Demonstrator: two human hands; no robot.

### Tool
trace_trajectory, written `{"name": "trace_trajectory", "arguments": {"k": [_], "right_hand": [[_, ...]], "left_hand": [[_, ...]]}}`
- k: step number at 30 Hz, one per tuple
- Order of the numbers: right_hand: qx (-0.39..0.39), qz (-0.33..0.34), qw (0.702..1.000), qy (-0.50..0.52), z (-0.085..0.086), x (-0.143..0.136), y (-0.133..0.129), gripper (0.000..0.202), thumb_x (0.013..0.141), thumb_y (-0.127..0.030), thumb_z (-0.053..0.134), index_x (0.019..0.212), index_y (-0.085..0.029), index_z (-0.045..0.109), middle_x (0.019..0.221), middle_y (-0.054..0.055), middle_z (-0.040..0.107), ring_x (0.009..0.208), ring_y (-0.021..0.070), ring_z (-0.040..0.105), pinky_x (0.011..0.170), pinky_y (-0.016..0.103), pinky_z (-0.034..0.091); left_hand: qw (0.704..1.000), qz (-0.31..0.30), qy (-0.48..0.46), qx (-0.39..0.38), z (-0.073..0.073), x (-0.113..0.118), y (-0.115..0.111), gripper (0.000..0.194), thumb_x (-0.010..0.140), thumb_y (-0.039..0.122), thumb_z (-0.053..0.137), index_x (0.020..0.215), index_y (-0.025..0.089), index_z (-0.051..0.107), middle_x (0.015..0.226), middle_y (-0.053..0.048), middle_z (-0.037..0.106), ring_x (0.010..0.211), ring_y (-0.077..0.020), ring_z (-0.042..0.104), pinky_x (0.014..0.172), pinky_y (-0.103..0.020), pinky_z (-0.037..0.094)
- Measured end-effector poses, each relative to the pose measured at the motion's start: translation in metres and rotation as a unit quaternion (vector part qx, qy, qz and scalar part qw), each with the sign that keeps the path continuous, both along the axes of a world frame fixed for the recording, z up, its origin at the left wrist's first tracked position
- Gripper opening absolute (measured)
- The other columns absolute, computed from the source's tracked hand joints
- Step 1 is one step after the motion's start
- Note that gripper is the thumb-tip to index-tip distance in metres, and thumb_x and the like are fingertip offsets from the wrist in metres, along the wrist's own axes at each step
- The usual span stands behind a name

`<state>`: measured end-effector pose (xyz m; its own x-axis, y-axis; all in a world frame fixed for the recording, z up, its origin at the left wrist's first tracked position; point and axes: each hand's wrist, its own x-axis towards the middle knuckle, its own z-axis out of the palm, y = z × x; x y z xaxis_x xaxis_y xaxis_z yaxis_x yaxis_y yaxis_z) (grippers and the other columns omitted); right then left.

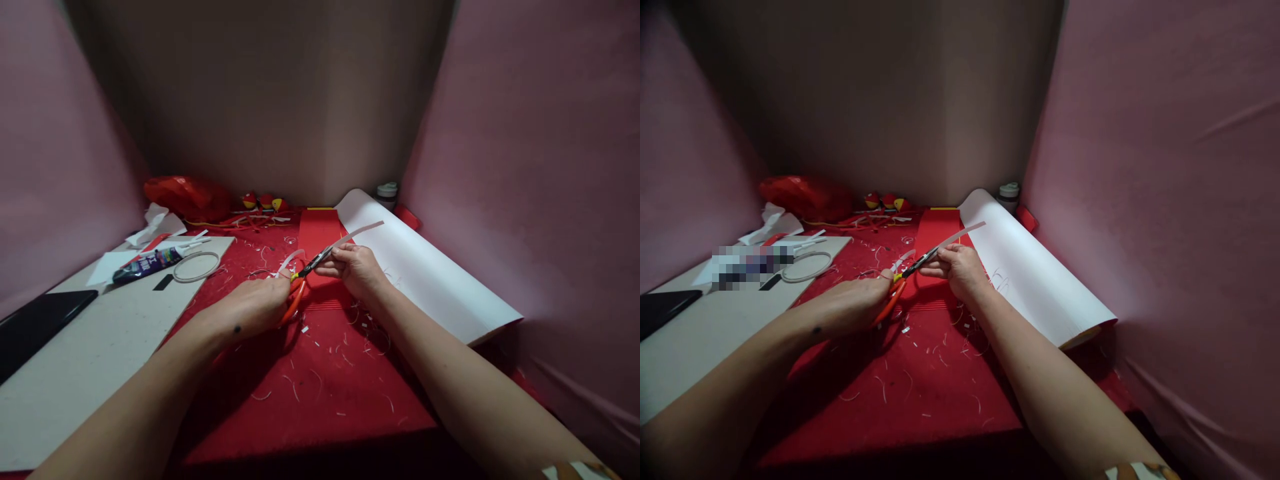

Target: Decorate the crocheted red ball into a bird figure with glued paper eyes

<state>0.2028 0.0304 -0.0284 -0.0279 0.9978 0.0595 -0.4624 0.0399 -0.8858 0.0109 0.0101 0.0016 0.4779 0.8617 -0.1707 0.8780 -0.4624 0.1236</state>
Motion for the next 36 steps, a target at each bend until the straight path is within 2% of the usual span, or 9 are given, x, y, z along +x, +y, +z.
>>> {"name": "trace_trajectory", "arguments": {"k": [5, 11, 16, 20, 25, 33, 36], "right_hand": [[0.000, 0.016, 1.000, -0.007, -0.0005, -0.0020, -0.0022, 0.011, 0.070, -0.010, 0.059, 0.062, -0.016, 0.056, 0.066, 0.006, 0.069, 0.060, 0.0186, 0.069, 0.070, 0.036, 0.059], [-0.004, 0.015, 1.000, -0.006, 0.0002, -0.0014, -0.0026, 0.013, 0.072, -0.009, 0.057, 0.062, -0.016, 0.058, 0.067, 0.006, 0.069, 0.060, 0.0178, 0.069, 0.072, 0.038, 0.059], [0.000, 0.016, 1.000, 0.005, 0.0020, -0.0028, -0.0050, 0.015, 0.071, -0.008, 0.058, 0.059, -0.017, 0.056, 0.064, 0.005, 0.066, 0.060, 0.0186, 0.069, 0.071, 0.039, 0.059], [-0.001, 0.007, 1.000, -0.002, 0.0025, -0.0029, -0.0057, 0.012, 0.072, -0.010, 0.060, 0.063, -0.017, 0.055, 0.065, 0.005, 0.066, 0.062, 0.0187, 0.068, 0.072, 0.039, 0.058], [-0.002, -0.022, 1.000, 0.001, 0.0004, 0.0013, -0.0005, 0.011, 0.074, -0.011, 0.058, 0.067, -0.018, 0.053, 0.063, 0.003, 0.065, 0.060, 0.0182, 0.068, 0.071, 0.039, 0.058], [0.001, -0.017, 1.000, 0.004, 0.0004, 0.0015, 0.0003, 0.011, 0.073, -0.011, 0.058, 0.065, -0.018, 0.055, 0.063, 0.004, 0.065, 0.062, 0.0176, 0.067, 0.070, 0.036, 0.058], [0.003, -0.005, 1.000, 0.003, 0.0013, -0.0004, -0.0020, 0.011, 0.073, -0.013, 0.060, 0.064, -0.018, 0.056, 0.064, 0.004, 0.065, 0.062, 0.0175, 0.067, 0.071, 0.037, 0.058]], "left_hand": [[1.000, 0.003, 0.026, 0.012, -0.0046, -0.0035, 0.0042, 0.039, 0.091, 0.039, 0.026, 0.105, 0.016, 0.055, 0.103, -0.020, 0.068, 0.089, -0.0297, 0.066, 0.071, -0.038, 0.047], [1.000, 0.006, 0.024, 0.013, -0.0040, -0.0016, 0.0051, 0.036, 0.087, 0.041, 0.035, 0.108, 0.017, 0.054, 0.102, -0.017, 0.069, 0.091, -0.0293, 0.066, 0.071, -0.036, 0.048], [1.000, 0.007, 0.015, 0.013, -0.0028, -0.0013, 0.0030, 0.035, 0.090, 0.038, 0.026, 0.102, 0.018, 0.053, 0.104, -0.016, 0.069, 0.091, -0.0283, 0.067, 0.071, -0.036, 0.049], [1.000, -0.008, 0.010, 0.007, -0.0030, -0.0046, 0.0038, 0.028, 0.087, 0.040, 0.034, 0.098, 0.019, 0.051, 0.101, -0.014, 0.069, 0.086, -0.0272, 0.067, 0.070, -0.034, 0.049], [1.000, -0.022, 0.005, 0.011, -0.0028, -0.0063, 0.0048, 0.027, 0.086, 0.034, 0.034, 0.098, 0.019, 0.053, 0.106, -0.016, 0.067, 0.092, -0.0281, 0.066, 0.075, -0.036, 0.049], [1.000, 0.012, -0.023, -0.012, -0.0023, -0.0067, 0.0027, 0.037, 0.090, 0.043, 0.028, 0.097, 0.019, 0.055, 0.104, -0.018, 0.068, 0.087, -0.0291, 0.066, 0.069, -0.038, 0.049], [1.000, 0.009, -0.011, -0.003, -0.0024, -0.0040, 0.0029, 0.036, 0.088, 0.047, 0.034, 0.096, 0.020, 0.056, 0.100, -0.018, 0.069, 0.085, -0.0296, 0.066, 0.066, -0.037, 0.048]]}}
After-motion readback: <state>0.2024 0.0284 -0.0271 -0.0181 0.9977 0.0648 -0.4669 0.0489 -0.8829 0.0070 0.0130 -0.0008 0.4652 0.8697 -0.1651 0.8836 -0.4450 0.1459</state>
